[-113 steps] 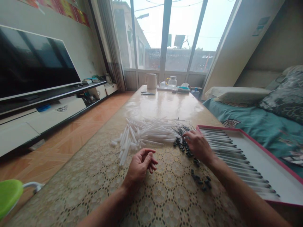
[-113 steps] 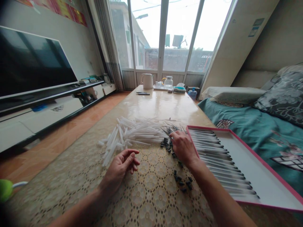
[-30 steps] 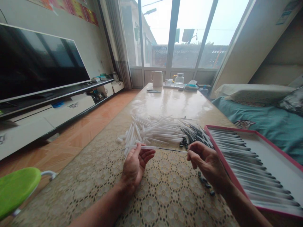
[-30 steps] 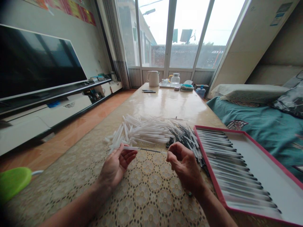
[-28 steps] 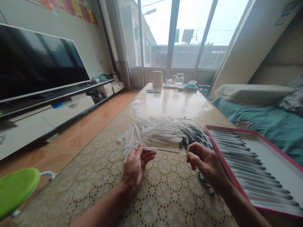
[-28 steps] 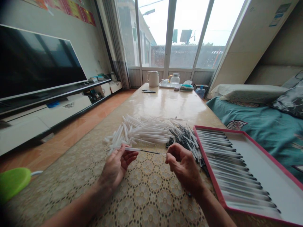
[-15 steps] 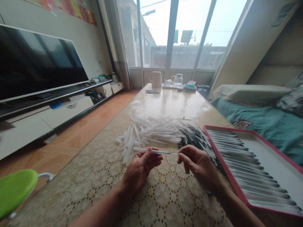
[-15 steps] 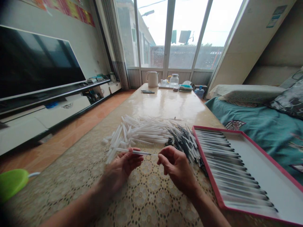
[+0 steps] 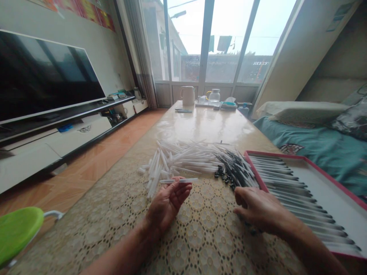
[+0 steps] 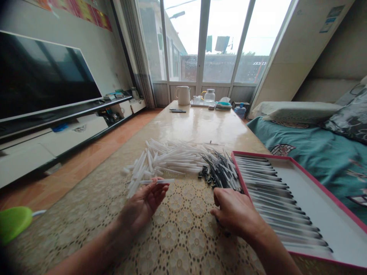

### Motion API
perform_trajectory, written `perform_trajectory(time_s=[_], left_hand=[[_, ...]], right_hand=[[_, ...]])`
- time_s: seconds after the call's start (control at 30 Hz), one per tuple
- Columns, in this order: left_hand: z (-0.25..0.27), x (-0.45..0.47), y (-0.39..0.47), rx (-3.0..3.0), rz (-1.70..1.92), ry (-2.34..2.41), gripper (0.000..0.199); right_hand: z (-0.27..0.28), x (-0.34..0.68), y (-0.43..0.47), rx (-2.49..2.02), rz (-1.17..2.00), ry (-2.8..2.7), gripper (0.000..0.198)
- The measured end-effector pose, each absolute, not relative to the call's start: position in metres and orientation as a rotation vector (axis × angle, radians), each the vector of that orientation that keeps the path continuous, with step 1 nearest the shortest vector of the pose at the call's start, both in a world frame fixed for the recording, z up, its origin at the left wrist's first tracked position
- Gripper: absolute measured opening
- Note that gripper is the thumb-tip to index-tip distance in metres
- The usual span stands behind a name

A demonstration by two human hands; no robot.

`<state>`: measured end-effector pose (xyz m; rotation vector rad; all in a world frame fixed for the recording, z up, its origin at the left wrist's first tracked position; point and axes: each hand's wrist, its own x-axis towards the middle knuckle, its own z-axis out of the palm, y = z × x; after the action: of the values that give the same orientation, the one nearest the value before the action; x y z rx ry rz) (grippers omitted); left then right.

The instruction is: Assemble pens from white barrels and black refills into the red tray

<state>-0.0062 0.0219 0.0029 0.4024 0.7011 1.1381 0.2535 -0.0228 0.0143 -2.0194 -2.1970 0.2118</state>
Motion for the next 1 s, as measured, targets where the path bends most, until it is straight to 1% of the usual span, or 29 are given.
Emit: perform_trajectory(time_s=[0.1,0.2,0.37,0.47,0.77,1.0], left_hand=[[0.003,-0.003,0.020,0.483,1.097,0.747,0.003],[0.002,-0.001,0.019,0.557,1.067,0.769,0.004],[0.001,-0.001,0.019,0.583,1.056,0.752,0.007],[-0.001,-0.002,0.020,0.583,1.050,0.745,0.008],[-0.003,-0.002,0.020,0.586,1.034,0.696,0.007],[-0.002,-0.001,0.020,0.609,1.013,0.708,0.013]], right_hand=[[0.009,0.249,-0.021,-1.962,0.259,-2.217,0.009],[0.012,0.242,-0.016,-1.835,0.436,-2.182,0.010],[0.025,0.211,-0.010,-1.440,0.771,-1.823,0.004],[0.023,0.191,-0.011,-1.306,0.897,-1.632,0.009],[0.009,0.180,-0.010,-1.247,0.923,-1.508,0.007],[0.008,0.179,-0.010,-1.256,0.947,-1.497,0.008]])
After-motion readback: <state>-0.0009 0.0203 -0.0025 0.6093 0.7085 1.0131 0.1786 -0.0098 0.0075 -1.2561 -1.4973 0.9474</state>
